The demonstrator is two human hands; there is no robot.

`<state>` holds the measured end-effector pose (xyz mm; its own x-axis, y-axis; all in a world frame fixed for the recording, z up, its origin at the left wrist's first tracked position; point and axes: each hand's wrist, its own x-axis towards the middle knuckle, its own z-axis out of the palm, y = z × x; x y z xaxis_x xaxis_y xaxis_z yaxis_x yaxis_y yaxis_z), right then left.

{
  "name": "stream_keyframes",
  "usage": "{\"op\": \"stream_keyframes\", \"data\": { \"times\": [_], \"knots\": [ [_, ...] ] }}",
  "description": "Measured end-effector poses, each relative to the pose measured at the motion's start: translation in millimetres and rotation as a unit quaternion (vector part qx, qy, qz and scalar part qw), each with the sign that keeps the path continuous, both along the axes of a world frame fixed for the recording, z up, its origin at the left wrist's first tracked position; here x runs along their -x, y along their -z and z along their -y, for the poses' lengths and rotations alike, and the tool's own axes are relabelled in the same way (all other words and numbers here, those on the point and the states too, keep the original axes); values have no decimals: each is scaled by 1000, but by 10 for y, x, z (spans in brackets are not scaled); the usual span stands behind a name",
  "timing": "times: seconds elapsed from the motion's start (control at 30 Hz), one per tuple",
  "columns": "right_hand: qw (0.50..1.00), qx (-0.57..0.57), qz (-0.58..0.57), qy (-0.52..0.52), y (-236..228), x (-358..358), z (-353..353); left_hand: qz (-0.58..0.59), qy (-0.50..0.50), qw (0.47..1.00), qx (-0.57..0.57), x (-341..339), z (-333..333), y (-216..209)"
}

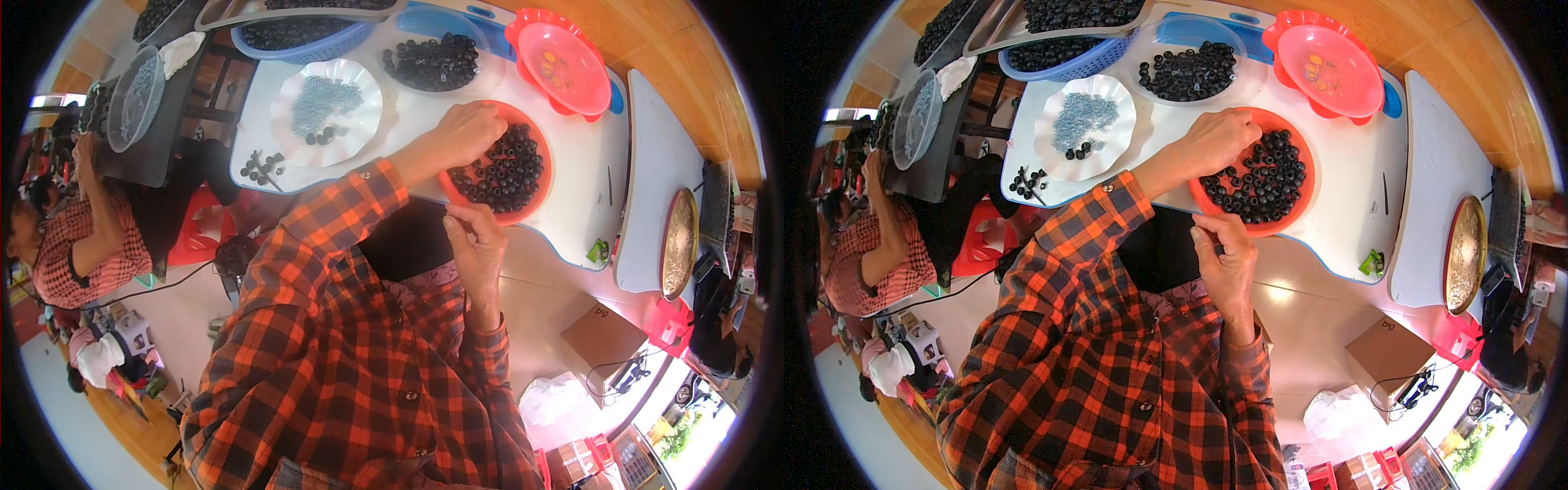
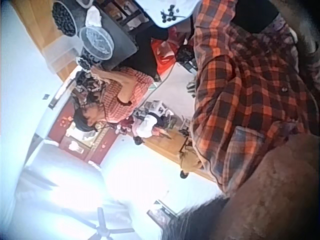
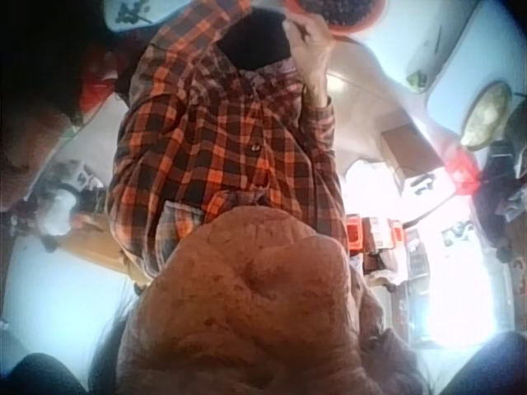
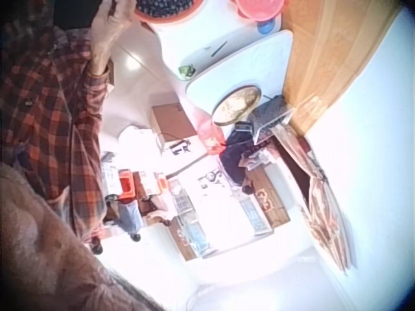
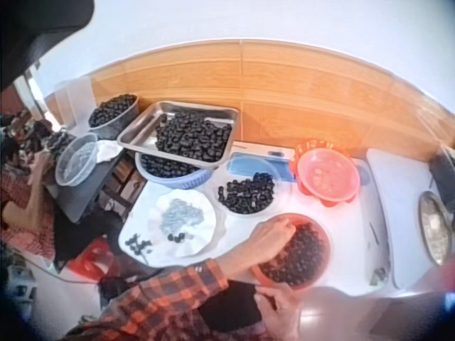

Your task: Sorting and inspecting small black rubber or plastic components at a work table.

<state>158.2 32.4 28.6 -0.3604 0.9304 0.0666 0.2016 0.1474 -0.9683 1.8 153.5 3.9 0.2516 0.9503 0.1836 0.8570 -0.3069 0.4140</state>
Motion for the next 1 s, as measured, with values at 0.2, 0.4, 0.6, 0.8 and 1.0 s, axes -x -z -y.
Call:
{"op": "stream_keyframes", "data": {
  "times": [0.2, 0.4, 0.6, 0.8, 1.0],
  "knots": [
    [1000, -1, 9, 1, -1, -8, 5, -16, 10, 1000, 5, 4, -8, -26],
    [1000, 0, 9, 1, 1, -8, 8, -29, 8, 1000, -6, 27, 15, 3],
    [1000, -10, 13, 1, 4, -33, -1, -2, -5, 999, -35, 48, 98, -35],
    [999, -17, -22, 16, 59, -1, -13, 286, -22, 957, -51, 195, 280, -23],
    [992, 12, -76, 96, 96, 24, -121, 651, -73, 713, 249, 230, 633, -102]
  ]
}}
